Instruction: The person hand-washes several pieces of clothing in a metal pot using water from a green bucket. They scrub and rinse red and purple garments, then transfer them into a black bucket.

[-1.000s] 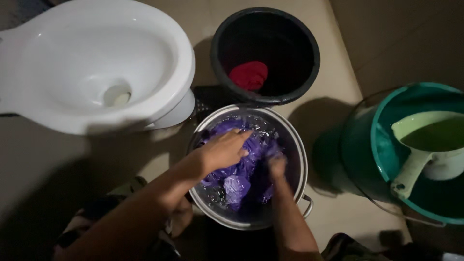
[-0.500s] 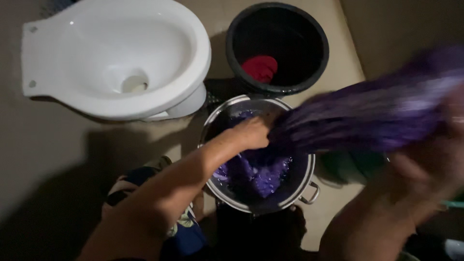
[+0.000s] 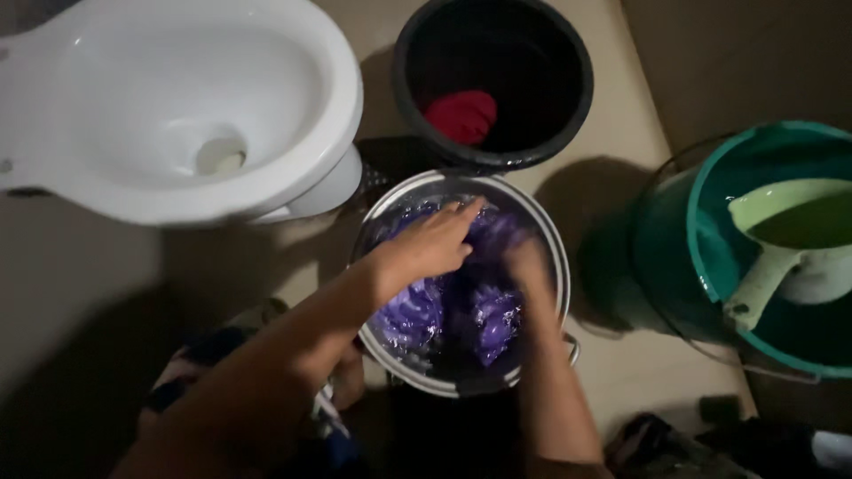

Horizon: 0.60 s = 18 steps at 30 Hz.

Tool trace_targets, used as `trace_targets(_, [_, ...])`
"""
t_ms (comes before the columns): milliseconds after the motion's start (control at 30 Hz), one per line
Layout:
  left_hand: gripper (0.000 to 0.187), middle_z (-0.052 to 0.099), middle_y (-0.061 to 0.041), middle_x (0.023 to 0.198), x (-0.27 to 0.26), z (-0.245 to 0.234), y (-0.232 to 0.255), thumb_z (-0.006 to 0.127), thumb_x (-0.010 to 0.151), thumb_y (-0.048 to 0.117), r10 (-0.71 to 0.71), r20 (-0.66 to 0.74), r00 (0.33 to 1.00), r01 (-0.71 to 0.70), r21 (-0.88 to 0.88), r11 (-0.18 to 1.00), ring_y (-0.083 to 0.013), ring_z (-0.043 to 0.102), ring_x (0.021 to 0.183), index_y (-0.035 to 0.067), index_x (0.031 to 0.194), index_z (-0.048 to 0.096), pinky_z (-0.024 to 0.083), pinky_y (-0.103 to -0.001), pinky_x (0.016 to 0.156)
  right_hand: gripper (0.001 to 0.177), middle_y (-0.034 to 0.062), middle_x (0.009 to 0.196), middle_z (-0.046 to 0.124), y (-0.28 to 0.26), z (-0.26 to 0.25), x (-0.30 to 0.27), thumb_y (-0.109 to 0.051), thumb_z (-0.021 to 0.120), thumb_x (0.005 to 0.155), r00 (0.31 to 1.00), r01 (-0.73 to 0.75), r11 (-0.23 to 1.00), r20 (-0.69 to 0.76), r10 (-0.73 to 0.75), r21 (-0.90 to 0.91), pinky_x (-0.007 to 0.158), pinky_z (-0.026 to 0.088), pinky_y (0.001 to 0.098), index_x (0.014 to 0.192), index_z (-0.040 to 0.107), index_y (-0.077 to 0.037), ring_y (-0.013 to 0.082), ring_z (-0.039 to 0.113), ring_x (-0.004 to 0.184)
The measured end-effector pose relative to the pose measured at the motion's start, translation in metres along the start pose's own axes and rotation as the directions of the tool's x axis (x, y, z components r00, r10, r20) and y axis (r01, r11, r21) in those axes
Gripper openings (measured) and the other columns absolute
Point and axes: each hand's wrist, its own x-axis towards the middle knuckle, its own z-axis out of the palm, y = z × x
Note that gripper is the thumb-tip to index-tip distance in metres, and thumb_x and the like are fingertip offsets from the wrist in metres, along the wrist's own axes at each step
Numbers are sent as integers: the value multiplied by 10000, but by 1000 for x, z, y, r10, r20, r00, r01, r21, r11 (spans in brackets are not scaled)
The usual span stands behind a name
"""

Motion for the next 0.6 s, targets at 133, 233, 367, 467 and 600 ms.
trace_targets(133, [798,344,-279,1575,-5,-6,-7,619,955,165,9,43,999,-10,33,999,-408,392,1452,84,1614,177,369,-458,1180,575,154,1624,253,50,120,-3,-182,648,871,991,41,898,134,20,-439,1052,446,564,1431,559,-279,438,327,1400])
trace_targets(233, [769,293,-299,1584,-6,-4,-11,631,965,173,64,14,998,-64,36,997,-411,337,1476,30,1584,197,309,-456,1207,596,130,1693,25,85,152,-27,-141,596,921,985,125,873,161,-54,-471,1123,340,639,1476,517,-344,429,171,1472])
trace_targets(367, [742,251,-255,1618,-10,-3,-7,602,979,189,-44,121,992,44,5,999,-390,332,1473,82,1596,204,301,-455,1198,548,130,1625,152,117,154,-26,-99,583,911,978,93,937,209,-22,-336,1109,396,535,1434,545,-259,402,291,1426])
trace_targets(467, [725,298,-245,1613,-12,-6,-3,617,977,205,-16,107,994,8,73,997,-380,368,1473,88,1593,253,315,-446,1220,277,146,1367,461,118,146,2,-211,600,987,988,45,974,155,-11,-222,1025,496,487,1258,652,-189,359,508,1255])
trace_targets(600, [713,270,-232,1627,-17,-8,4,636,981,230,20,85,996,-26,76,997,-388,337,1490,109,1587,282,307,-483,1218,252,157,1105,763,89,104,27,-311,613,1058,998,-66,983,29,62,170,933,592,440,1098,745,-100,310,718,1063])
